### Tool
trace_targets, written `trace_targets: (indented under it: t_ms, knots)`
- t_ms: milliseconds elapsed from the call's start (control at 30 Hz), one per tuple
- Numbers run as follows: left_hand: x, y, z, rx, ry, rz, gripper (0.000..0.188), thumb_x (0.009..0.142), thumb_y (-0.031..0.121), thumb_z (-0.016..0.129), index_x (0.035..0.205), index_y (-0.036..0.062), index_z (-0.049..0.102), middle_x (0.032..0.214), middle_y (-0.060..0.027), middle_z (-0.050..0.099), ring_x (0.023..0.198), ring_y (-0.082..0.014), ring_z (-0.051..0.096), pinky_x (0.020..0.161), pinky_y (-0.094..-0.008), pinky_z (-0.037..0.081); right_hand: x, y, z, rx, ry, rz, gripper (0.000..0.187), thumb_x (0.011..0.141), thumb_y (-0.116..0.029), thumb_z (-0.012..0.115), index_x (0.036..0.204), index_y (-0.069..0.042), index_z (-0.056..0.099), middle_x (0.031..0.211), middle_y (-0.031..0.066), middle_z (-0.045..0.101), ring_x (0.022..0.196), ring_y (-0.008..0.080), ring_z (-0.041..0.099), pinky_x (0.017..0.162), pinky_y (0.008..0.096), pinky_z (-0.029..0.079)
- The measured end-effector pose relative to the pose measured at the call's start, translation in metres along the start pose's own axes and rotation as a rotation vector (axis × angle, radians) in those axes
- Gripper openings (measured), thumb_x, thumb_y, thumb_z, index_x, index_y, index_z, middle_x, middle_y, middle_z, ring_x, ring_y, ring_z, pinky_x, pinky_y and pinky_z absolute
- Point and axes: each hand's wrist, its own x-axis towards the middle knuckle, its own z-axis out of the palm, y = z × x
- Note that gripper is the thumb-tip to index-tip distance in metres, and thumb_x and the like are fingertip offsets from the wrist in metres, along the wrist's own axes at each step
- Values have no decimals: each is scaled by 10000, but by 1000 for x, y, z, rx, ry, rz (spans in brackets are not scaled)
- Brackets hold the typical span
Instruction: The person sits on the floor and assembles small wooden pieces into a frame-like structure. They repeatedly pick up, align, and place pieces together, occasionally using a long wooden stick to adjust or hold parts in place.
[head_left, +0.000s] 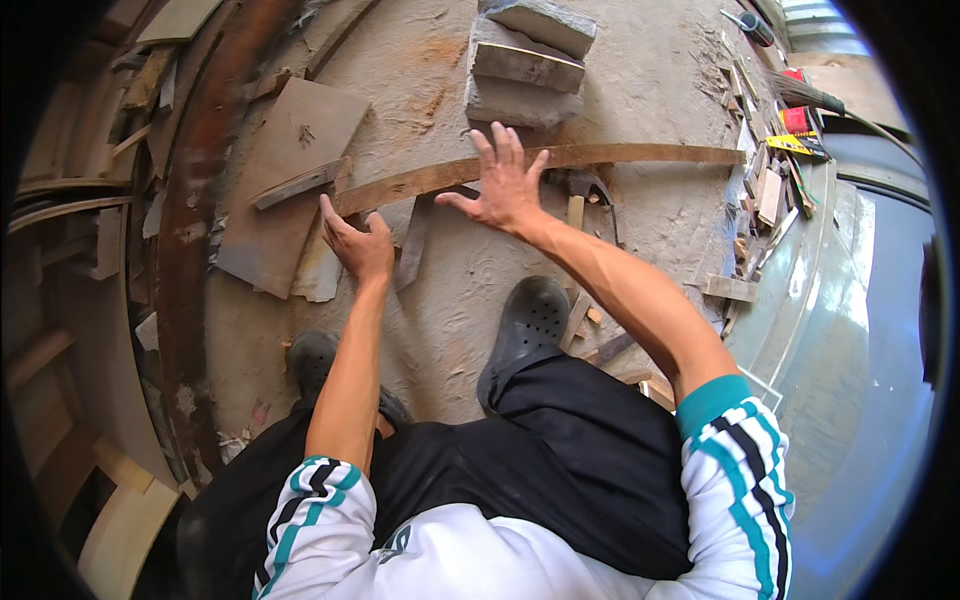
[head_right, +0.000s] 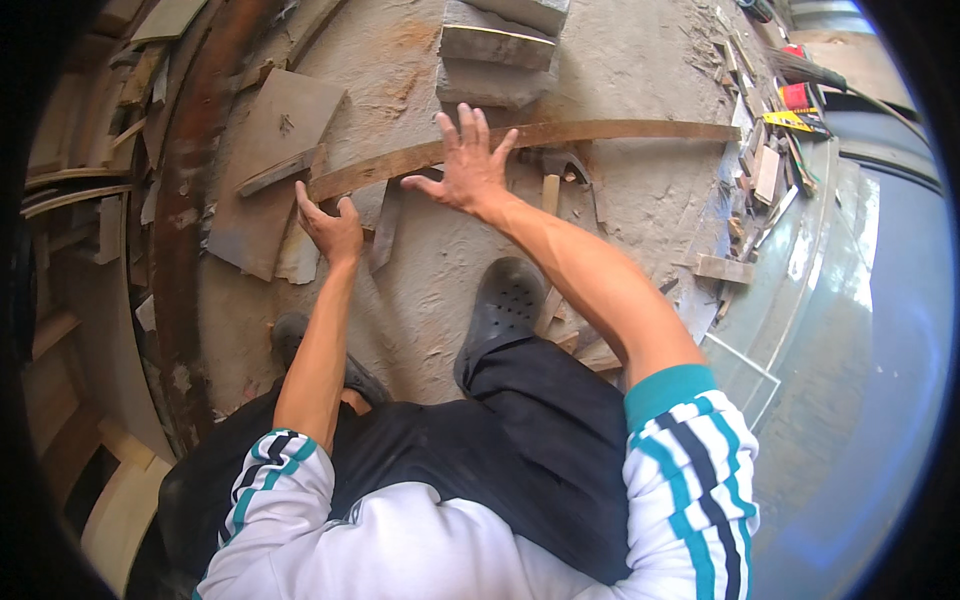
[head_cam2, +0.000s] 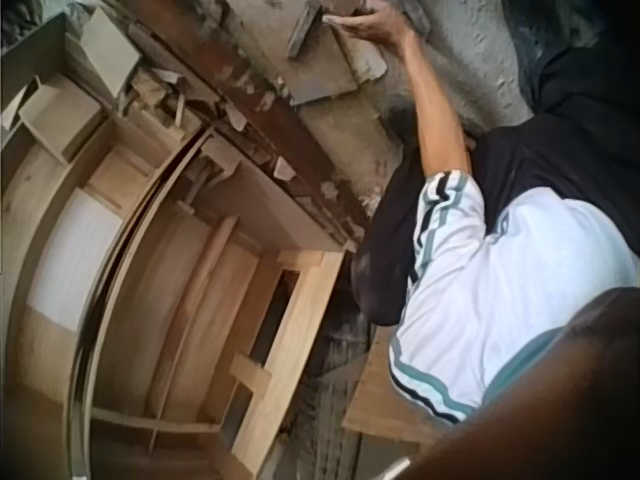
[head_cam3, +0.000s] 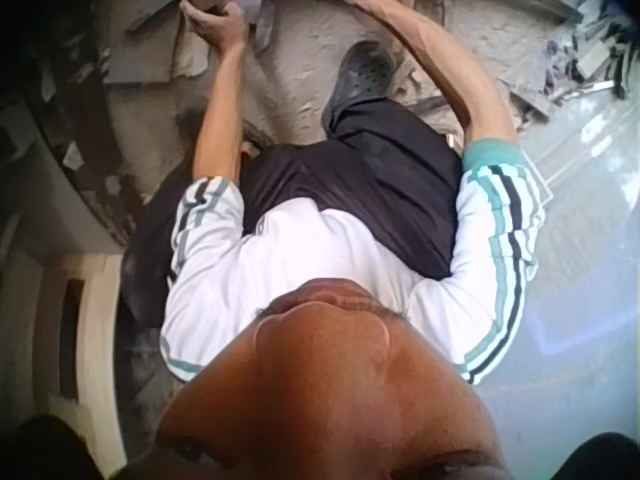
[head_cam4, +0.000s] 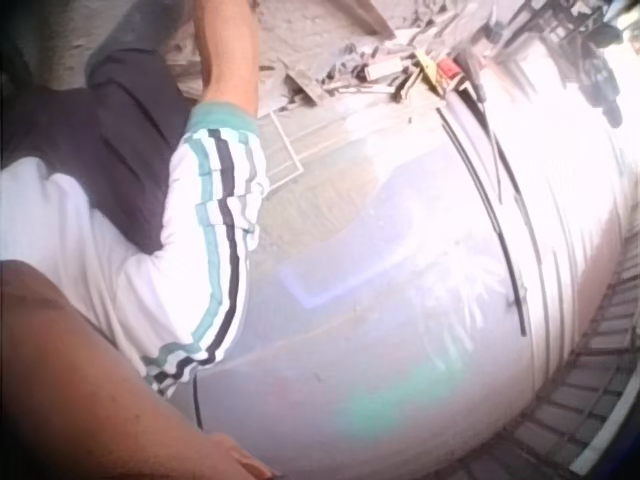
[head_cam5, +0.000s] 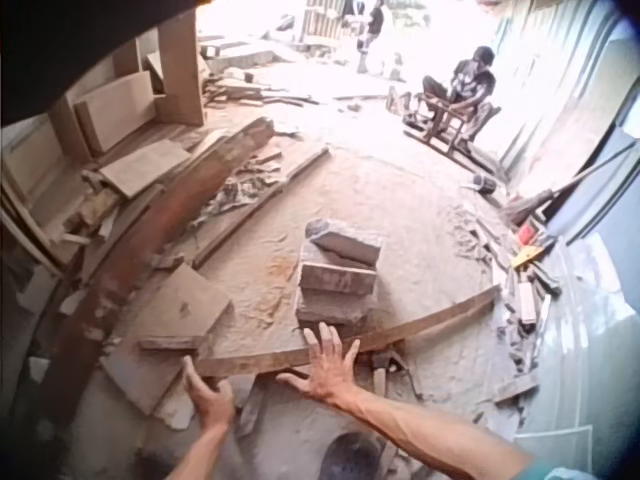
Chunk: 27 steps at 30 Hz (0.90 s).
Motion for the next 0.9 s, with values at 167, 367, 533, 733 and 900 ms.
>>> trace_targets:
  t_ms: [167, 367, 533, 733, 900]
  knots:
    - [6, -11, -10, 114, -77, 198, 657, 845, 127, 586, 1465, -17, 426, 1555, -262, 363, 1446, -413, 331, 1201, -500, 263, 14, -64, -12, 195, -191, 125, 1189, 748, -895, 538, 1604, -149, 185, 1669, 192, 74, 1550, 393, 24, 1091, 827, 20]
    - [3, 26, -4, 464, -455, 419, 768, 931, 490, 585, 1536, 57, 396, 1656, -255, 163, 1543, -424, 99, 1204, -645, 98, 17, -65, 17, 242, -131, 257, 837, 957, -625, 501, 1574, -95, 301, 1659, 215, 163, 1550, 397, 72, 1158, 743, 23]
    - [4, 36, -1, 531, -622, 297, 984, 865, 637, 605, 1601, 91, 245, 1670, -253, 85, 1557, -406, 0, 1160, -735, 18, -1, -25, 18, 39, 58, 14, 681, 975, -483, 567, 1498, -72, 422, 1598, 223, 321, 1481, 408, 289, 1182, 596, 239]
    - [23, 75, -10, 650, -930, 163, 1152, 833, 666, 669, 1631, 111, 51, 1680, -241, -16, 1551, -425, -67, 1148, -752, 32, -29, 32, 1, -64, -35, 128, 794, 938, -471, 627, 1595, -185, 285, 1635, 196, 272, 1483, 410, 290, 1155, 573, 311]
    - [64, 87, -3, 772, -1240, 95, 1142, 849, 634, 677, 1629, 109, 28, 1668, -270, 64, 1539, -472, 49, 1185, -657, 194, -59, 29, 0, -86, -170, 553, 885, 936, -489, 614, 1619, -126, 185, 1678, 188, 155, 1529, 395, 195, 1202, 565, 237]
